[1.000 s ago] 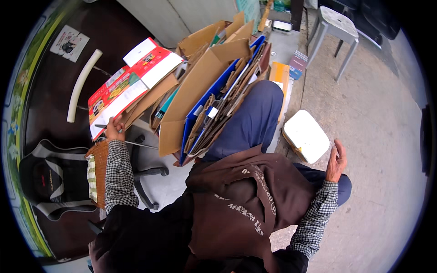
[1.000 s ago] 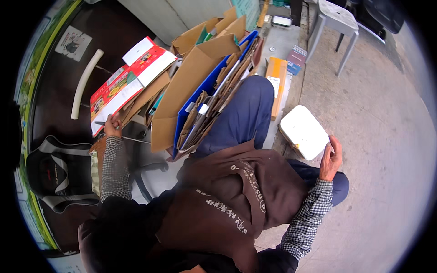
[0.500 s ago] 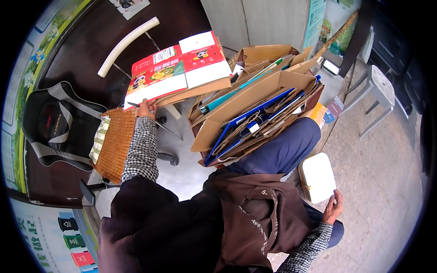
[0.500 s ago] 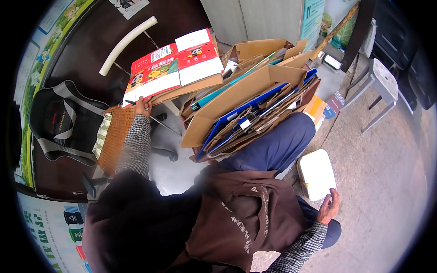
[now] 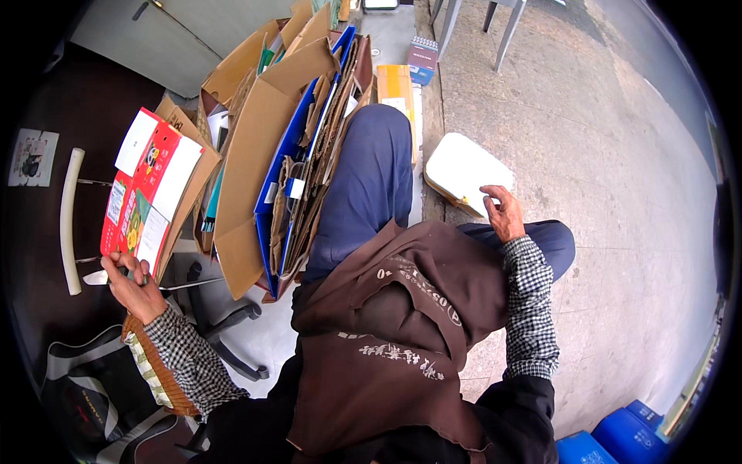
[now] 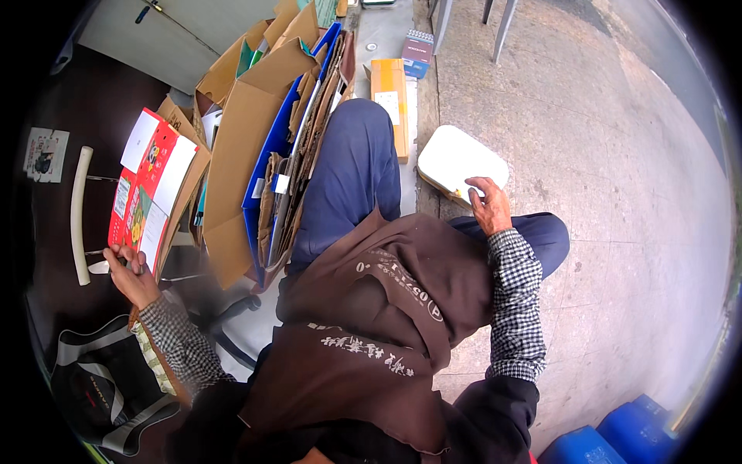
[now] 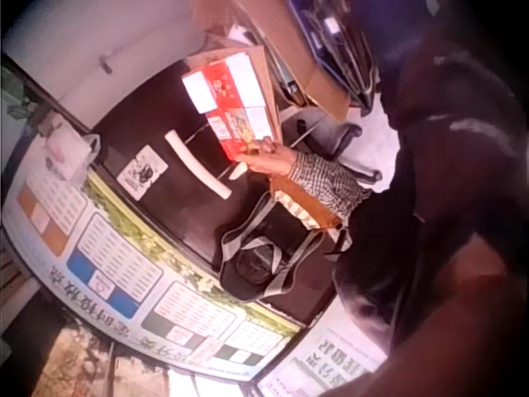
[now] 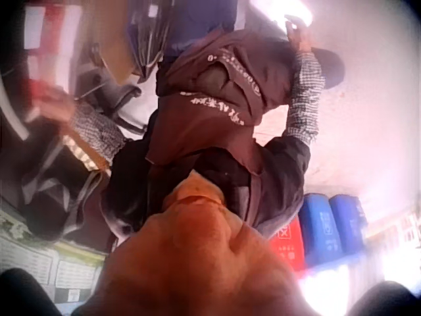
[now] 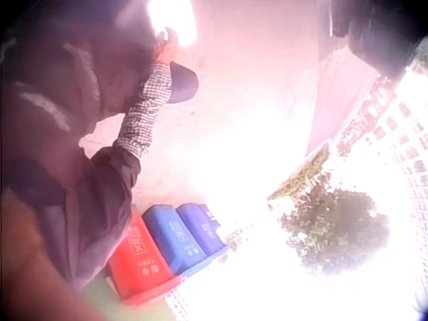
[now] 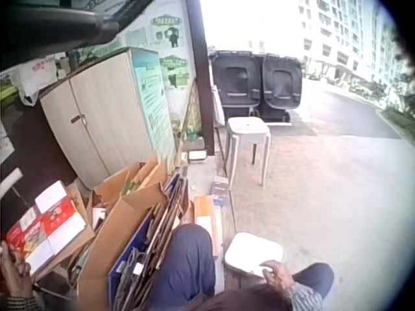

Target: The person uses a utility knife to cut open and flatten various cardboard boxes. They slice through tape and seams, fold the boxes flat, and stack them on a growing pile to the left.

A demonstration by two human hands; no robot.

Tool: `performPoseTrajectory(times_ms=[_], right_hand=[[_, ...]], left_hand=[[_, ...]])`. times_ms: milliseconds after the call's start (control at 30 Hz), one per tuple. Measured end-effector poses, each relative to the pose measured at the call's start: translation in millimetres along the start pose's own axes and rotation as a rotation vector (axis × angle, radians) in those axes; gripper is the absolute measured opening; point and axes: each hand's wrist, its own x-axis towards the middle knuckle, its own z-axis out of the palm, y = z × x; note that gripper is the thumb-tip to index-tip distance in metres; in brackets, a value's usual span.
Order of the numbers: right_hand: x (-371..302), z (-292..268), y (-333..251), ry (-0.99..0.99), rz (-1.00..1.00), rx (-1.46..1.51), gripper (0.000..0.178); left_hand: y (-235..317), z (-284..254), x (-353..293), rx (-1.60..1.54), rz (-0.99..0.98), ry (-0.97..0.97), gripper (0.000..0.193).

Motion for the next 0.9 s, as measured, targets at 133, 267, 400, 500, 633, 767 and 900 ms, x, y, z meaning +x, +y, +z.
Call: performPoseTrajectory(times_ms=[133,267,400,500,633,767,900], right_hand=[[7,14,-2,-0.033,0.074,-0.017,0.023],[1,36,-6,-0.025,0.166,0.066,0.023],[-7,65,5,-0.135,0.119,0.012,0.027],[5,88,0,-0.172,0.141,-0.016,0.031],[41,123,2,-0.080,0.136,0.000,0.034],[100,180,9,0.035,0.164,-0.130,0.056],[163,233,-7,0.010,0.460,-0.295,0.095]], left_hand=[[-2,142,-36,-0.084,-0.135,-0.609,0.028],[-51,271,-84,-0.084,-0.408,-0.834,0.027],[-108,372,-103,-0.117,-0.411,-1.018,0.033],[-134,422,-106,-0.097,-0.337,-1.110,0.039],[-167,448,-98,-0.084,-0.250,-1.107,0.040],[-174,440,-78,-0.250,-0.558,-0.946,0.036],[-169,439,-79,-0.216,-0.638,-0.742,0.030]])
